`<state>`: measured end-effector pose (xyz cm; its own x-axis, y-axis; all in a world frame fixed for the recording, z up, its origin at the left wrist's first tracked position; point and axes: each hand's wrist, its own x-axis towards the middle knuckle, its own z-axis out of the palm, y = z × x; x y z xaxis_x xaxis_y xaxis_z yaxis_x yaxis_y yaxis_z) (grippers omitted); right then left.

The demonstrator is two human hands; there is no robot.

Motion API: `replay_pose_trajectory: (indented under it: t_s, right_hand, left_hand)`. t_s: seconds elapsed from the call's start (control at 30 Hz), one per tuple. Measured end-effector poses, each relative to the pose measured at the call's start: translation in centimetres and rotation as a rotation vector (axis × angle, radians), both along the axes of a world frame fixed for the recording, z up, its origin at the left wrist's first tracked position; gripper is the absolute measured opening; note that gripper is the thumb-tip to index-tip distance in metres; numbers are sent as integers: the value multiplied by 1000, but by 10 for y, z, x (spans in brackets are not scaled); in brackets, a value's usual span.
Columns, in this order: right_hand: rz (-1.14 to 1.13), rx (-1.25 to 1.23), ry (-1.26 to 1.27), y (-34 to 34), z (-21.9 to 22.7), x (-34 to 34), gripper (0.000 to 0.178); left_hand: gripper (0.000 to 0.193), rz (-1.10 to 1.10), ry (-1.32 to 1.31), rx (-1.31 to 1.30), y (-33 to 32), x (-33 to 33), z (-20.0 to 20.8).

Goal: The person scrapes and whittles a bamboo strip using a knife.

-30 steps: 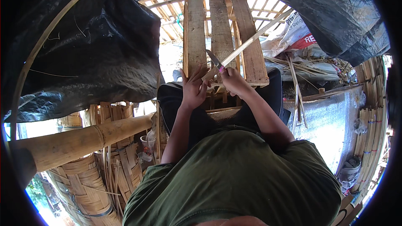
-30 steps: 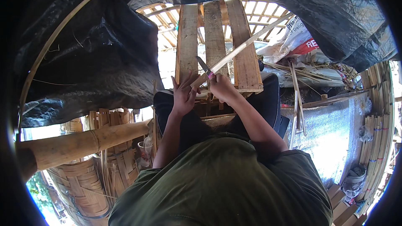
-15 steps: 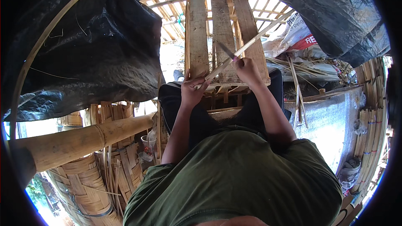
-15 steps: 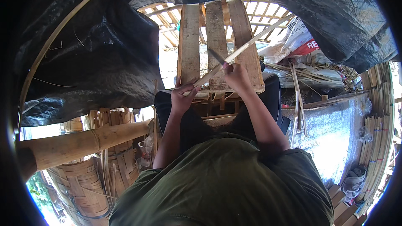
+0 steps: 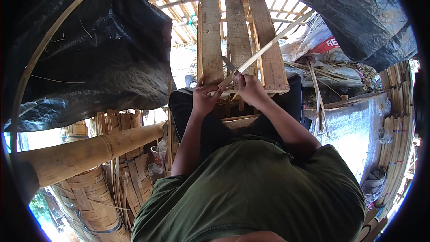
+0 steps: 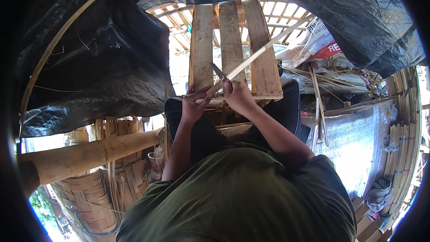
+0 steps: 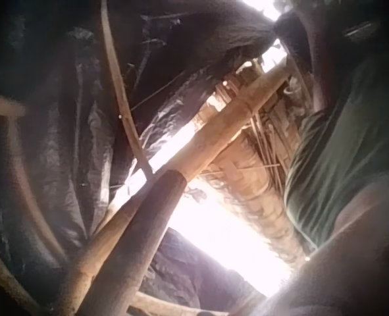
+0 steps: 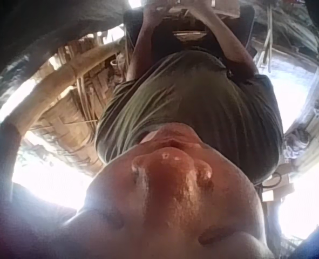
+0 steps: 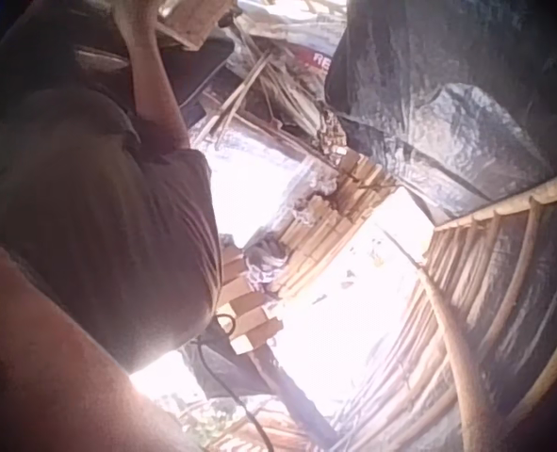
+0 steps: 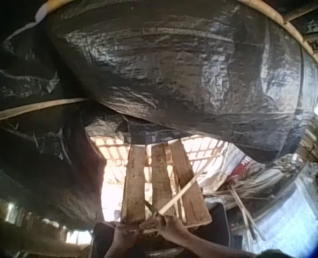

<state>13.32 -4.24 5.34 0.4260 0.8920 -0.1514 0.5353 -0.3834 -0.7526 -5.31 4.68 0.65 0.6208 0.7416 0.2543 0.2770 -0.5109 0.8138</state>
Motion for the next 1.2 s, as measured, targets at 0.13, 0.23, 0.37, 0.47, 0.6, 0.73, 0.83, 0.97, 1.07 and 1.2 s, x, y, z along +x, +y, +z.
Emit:
replay_pose_trajectory:
  t_s: [0.13,0.23,0.37,0.47,0.6,0.73,0.83,0.97,1.07,1.2]
  right_hand:
    - [-262,-190,291,16,22,47,43]
    - [-316,-11,-19,11,2,45,45]
    - [59,-288,255,6,21,13,46]
    - [-388,-13,411,15,3,55,51]
    - [-231,-98,377,6,7,19,53]
    - [-159,-274,530,4,8,19,50]
    - [-642,295,453,11,-12,48,43]
    - [-157,-9,-41,-3,-11,12,38]
    - [-80,-202,709,-2,5,18,31]
    - [-566,296,516,1,11,24,34]
  left_hand:
    - [5,-3,27,-27,-2,-3,6]
    - [6,-19,18,-58,-2,-2,10]
    - [7,18,16,-20,-2,-7,1]
    - [7,-18,5,-13,-3,-5,4]
    - [8,-16,11,-34,-2,-5,2]
    - [8,-17,30,-16,-1,-9,3]
    - [6,-41,46,-4,1,-5,2]
    - [5,-12,-15,-41,-1,-8,-5]
    - [5,-17,4,-30,0,-9,-3]
    - [4,-36,-1,-14,-2,-8,-3]
